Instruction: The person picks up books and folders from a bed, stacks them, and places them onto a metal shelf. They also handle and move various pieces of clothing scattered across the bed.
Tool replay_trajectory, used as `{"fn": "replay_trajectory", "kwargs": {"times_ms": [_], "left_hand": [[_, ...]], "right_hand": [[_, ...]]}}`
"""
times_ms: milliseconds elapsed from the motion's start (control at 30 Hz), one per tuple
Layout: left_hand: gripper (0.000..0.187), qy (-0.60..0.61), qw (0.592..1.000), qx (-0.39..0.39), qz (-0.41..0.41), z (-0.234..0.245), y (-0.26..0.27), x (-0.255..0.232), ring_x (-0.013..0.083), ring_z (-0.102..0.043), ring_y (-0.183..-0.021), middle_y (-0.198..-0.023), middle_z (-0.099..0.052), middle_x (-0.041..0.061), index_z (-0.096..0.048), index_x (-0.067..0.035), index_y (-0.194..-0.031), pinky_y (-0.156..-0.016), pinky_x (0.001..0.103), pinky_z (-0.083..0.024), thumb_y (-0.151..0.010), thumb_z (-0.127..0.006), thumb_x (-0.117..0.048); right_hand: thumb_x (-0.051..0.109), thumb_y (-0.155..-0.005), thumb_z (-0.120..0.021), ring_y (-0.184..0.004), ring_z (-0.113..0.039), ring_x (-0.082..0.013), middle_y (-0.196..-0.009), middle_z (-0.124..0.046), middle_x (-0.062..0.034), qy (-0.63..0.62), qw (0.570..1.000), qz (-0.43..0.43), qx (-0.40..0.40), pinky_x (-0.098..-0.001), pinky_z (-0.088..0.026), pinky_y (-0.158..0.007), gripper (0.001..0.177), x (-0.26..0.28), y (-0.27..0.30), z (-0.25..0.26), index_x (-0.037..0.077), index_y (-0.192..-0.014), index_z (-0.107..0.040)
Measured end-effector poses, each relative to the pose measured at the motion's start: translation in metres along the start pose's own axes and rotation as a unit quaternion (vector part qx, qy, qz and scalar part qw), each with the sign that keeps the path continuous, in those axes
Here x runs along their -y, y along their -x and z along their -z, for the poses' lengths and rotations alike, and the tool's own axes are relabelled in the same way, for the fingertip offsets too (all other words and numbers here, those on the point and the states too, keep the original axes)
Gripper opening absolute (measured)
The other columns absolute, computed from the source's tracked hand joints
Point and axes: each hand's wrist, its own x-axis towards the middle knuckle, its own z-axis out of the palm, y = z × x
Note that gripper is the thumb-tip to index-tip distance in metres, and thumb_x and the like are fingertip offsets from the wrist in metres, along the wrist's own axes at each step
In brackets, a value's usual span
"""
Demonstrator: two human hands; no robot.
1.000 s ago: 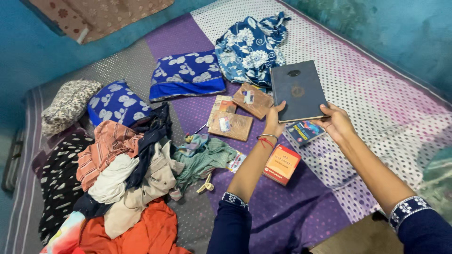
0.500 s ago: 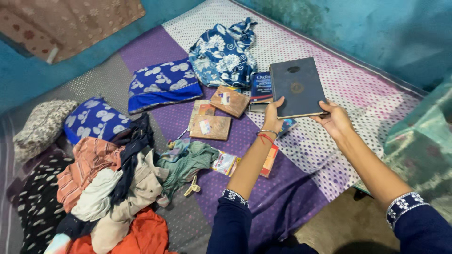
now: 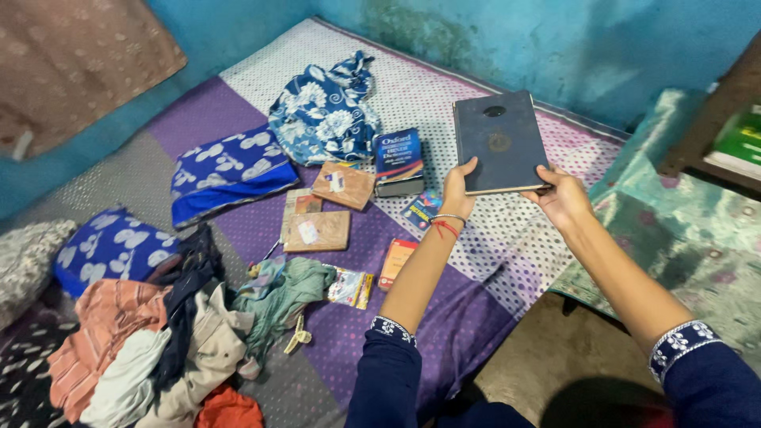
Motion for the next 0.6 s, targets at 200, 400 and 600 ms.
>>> {"fn": "replay_trajectory", "kwargs": {"times_ms": [200,400,600], "left_hand": [[0.024,-0.003,0.999,0.029,0.035,-0.038,-0.002,0.036,0.0268,-0.070,-0.097,-0.109,-0.071,0.013,-0.066,0.003,-0.116,-0.093,0.040,-0.056,-0.097,-0.066,-0.011],[0.026,-0.008,0.996,0.061,0.064,-0.070,-0.004,0.081,0.0252,-0.070,-0.099,-0.113,-0.071,0.012,-0.067,0.002,-0.118,-0.093,0.039,-0.056,-0.095,-0.065,-0.010],[0.025,-0.019,0.991,0.076,0.111,-0.095,-0.013,0.127,0.0261,-0.069,-0.101,-0.113,-0.071,0.013,-0.066,0.002,-0.118,-0.095,0.040,-0.056,-0.097,-0.065,-0.010]], "right_hand": [[0.008,-0.102,-0.053,-0.119,-0.065,-0.0246,-0.126,-0.065,-0.0095,-0.027,0.999,0.021,-0.039,-0.0476,-0.054,-0.105,0.030,0.025,0.018,0.036,0.002,-0.132,-0.054],[0.008,-0.104,-0.053,-0.117,-0.065,-0.0264,-0.125,-0.065,-0.0104,-0.023,0.997,0.052,-0.053,-0.0488,-0.053,-0.104,0.027,0.045,0.033,0.088,0.001,-0.130,-0.055],[0.008,-0.103,-0.051,-0.119,-0.065,-0.0246,-0.129,-0.065,-0.0103,-0.026,0.993,0.081,-0.081,-0.0487,-0.052,-0.106,0.029,0.071,0.066,0.114,0.001,-0.131,-0.056]]}}
